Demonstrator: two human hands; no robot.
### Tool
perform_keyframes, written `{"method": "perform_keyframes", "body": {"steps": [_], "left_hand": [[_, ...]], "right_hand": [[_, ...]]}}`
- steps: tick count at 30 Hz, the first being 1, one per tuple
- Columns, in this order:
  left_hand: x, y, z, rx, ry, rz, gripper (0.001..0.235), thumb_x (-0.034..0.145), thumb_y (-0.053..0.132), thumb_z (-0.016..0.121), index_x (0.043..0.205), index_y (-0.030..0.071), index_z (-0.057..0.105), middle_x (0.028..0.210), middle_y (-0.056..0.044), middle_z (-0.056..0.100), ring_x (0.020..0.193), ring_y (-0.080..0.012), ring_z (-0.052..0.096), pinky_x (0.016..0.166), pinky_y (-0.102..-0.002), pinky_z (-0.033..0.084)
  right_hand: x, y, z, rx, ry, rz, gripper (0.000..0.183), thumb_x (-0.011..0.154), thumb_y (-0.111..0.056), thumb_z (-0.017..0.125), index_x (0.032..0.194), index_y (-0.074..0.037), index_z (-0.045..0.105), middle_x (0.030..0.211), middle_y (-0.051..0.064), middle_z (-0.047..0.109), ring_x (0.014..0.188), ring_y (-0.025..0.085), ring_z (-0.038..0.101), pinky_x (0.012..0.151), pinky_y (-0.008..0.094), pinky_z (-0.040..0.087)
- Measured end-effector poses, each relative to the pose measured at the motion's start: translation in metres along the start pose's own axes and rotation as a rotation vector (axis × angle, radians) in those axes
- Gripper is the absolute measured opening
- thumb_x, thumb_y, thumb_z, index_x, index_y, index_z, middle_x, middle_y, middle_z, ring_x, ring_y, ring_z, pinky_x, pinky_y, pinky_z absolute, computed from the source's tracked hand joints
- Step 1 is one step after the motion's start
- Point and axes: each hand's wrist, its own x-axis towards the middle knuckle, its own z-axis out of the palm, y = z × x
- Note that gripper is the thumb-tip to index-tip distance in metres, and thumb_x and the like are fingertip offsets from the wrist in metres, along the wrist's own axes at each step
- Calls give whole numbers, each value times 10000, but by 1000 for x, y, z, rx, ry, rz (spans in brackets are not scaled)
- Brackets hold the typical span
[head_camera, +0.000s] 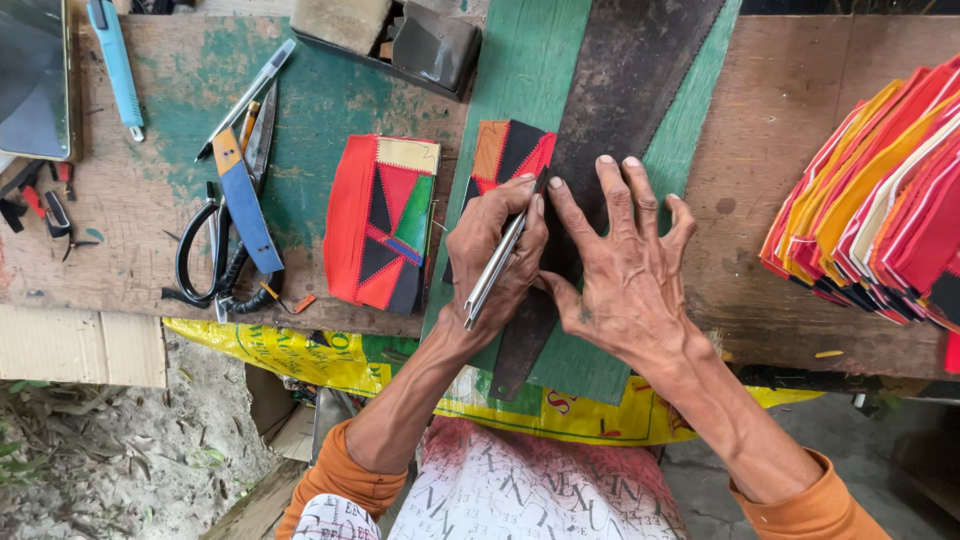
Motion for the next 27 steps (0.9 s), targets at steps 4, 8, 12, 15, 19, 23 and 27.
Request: {"method": "perform_keyframes", "body": {"steps": [4,8,12,15,19,23,27], "left_hand": [[4,3,0,125,-20,106,141,950,51,722,1045,30,621,1084,-144,712,1039,-272,717,954,-413,503],[10,9,0,229,-111,111,132,957,65,712,954,62,579,892,-96,655,882,-274,672,926,-422,417],[20,16,-6,229,-162,132,136,943,66,701,947,55,566,821,-95,607,801,-285,641,889,-434,410],[13,16,-7,230,-153,138,124,954,67,694,967,52,572,861,-96,640,820,-284,653,906,-433,416],[6,9,-6,228,-124,164,130,964,74,684,1018,30,574,945,-117,669,877,-290,671,930,-427,422],[9,13,-10,208,-143,169,148,957,68,698,1029,27,576,957,-119,675,902,-292,683,944,-433,420],[-1,39,-26,211,-153,155,183,902,53,698,1044,32,585,1007,-121,673,995,-283,686,969,-436,422]], "right_hand": [[2,0,-1,4,1,-9,963,667,-358,834,1535,-183,457,1563,246,305,1475,427,239,1061,713,248],[-1,1,0,-6,18,-15,943,688,-337,818,1545,-183,456,1580,241,306,1486,418,243,1081,709,251],[1,2,1,-12,8,-1,949,674,-356,819,1532,-186,453,1565,240,311,1476,420,237,1066,709,242],[-2,4,4,-10,27,-10,935,691,-360,819,1535,-192,452,1571,238,313,1481,414,238,1080,704,240],[-3,5,8,-12,32,-15,930,704,-352,816,1544,-204,447,1569,236,307,1476,416,238,1080,702,239],[-1,6,8,-14,15,-3,926,710,-356,815,1546,-213,444,1574,222,304,1485,410,241,1078,700,233],[-3,4,6,3,34,-20,886,744,-373,812,1537,-214,452,1579,233,298,1487,416,237,1076,697,228]]}}
